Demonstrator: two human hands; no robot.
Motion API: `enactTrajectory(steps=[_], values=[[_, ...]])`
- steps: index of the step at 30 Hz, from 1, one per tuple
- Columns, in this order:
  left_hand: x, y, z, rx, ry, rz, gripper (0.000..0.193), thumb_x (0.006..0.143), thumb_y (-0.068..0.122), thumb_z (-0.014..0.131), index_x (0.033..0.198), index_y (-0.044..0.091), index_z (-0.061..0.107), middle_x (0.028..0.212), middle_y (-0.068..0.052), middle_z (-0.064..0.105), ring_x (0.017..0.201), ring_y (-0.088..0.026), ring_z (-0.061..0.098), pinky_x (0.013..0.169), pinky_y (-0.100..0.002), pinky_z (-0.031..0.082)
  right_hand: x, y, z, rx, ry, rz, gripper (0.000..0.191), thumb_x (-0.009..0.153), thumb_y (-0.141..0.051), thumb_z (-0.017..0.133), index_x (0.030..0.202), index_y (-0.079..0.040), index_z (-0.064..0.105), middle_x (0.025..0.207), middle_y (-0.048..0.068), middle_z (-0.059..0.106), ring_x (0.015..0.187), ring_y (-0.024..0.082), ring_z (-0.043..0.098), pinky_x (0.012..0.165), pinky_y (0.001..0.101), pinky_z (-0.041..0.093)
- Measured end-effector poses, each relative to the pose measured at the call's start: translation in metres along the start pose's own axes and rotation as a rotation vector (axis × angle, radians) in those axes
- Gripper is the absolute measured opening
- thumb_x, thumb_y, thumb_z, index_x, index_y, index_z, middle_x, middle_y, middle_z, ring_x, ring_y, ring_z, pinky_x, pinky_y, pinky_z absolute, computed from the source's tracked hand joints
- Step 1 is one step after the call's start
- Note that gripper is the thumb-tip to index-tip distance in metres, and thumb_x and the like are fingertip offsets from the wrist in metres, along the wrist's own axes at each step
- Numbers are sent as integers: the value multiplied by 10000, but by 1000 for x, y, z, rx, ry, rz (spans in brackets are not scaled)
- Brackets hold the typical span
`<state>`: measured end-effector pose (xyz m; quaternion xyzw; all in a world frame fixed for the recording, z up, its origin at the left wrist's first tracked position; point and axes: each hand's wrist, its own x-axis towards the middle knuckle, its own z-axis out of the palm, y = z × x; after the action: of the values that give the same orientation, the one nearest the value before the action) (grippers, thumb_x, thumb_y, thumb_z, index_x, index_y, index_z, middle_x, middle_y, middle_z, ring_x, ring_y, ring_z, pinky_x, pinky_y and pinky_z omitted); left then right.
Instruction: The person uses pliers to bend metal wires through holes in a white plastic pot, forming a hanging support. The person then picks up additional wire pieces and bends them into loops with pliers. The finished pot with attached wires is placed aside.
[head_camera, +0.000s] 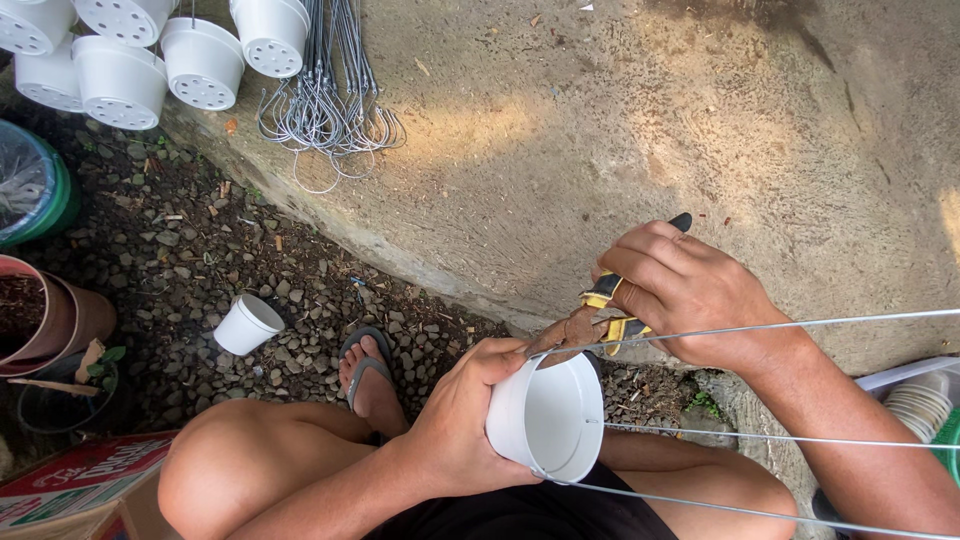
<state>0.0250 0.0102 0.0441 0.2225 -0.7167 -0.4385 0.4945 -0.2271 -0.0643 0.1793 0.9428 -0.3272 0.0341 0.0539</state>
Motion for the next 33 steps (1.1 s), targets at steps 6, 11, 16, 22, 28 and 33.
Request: enactTrajectory(steps=[6, 11, 16, 22, 28, 33], values=[[1, 1, -1, 18, -17, -10, 1036, 677, 299, 1015, 1407, 88, 310, 1370, -216, 570, 1247, -377, 653, 1034, -485, 547, -1, -1, 1, 15, -7, 8, 246, 733, -213, 707, 901, -36, 740, 1127, 79, 668, 1124, 275, 643, 895, 388, 566], [2, 0, -1, 5, -40, -14, 1045, 677, 305, 1015, 1426, 83, 321, 1344, -191, 569, 1222, -364, 661, 1018, -481, 553, -2, -3, 2, 40, -23, 29, 213, 727, -180, 731, 877, -28, 732, 1122, 79, 659, 1119, 278, 650, 854, 378, 577], [1, -2, -1, 27, -48, 13, 1050, 684, 304, 1009, 1441, 86, 315, 1349, -180, 552, 1218, -356, 654, 1030, -486, 536, -4, -3, 3, 65, -18, 43, 236, 684, -157, 738, 881, -28, 733, 1119, 79, 651, 1112, 276, 654, 831, 373, 586], [-1, -9, 1, 28, -67, 24, 1044, 699, 308, 1008, 1446, 78, 316, 1343, -180, 558, 1207, -359, 658, 1021, -484, 539, -8, -5, 5, 111, -61, 80, 238, 659, -133, 741, 886, -61, 751, 1121, 63, 660, 1080, 253, 656, 791, 363, 581], [-3, -16, 6, 13, -42, 31, 1044, 659, 317, 1014, 1410, 83, 327, 1363, -207, 560, 1241, -382, 645, 1041, -482, 534, -13, 3, 7, 49, -35, 56, 288, 680, -129, 738, 949, -26, 750, 1183, 93, 650, 1178, 301, 635, 897, 395, 576], [3, -23, 9, -14, 30, -14, 1082, 613, 310, 1022, 1418, 52, 345, 1387, -224, 573, 1296, -373, 636, 1086, -456, 514, -24, 10, 23, 85, -1, 146, 391, 599, -66, 720, 988, -50, 752, 1259, 124, 641, 1253, 344, 614, 1079, 465, 524]])
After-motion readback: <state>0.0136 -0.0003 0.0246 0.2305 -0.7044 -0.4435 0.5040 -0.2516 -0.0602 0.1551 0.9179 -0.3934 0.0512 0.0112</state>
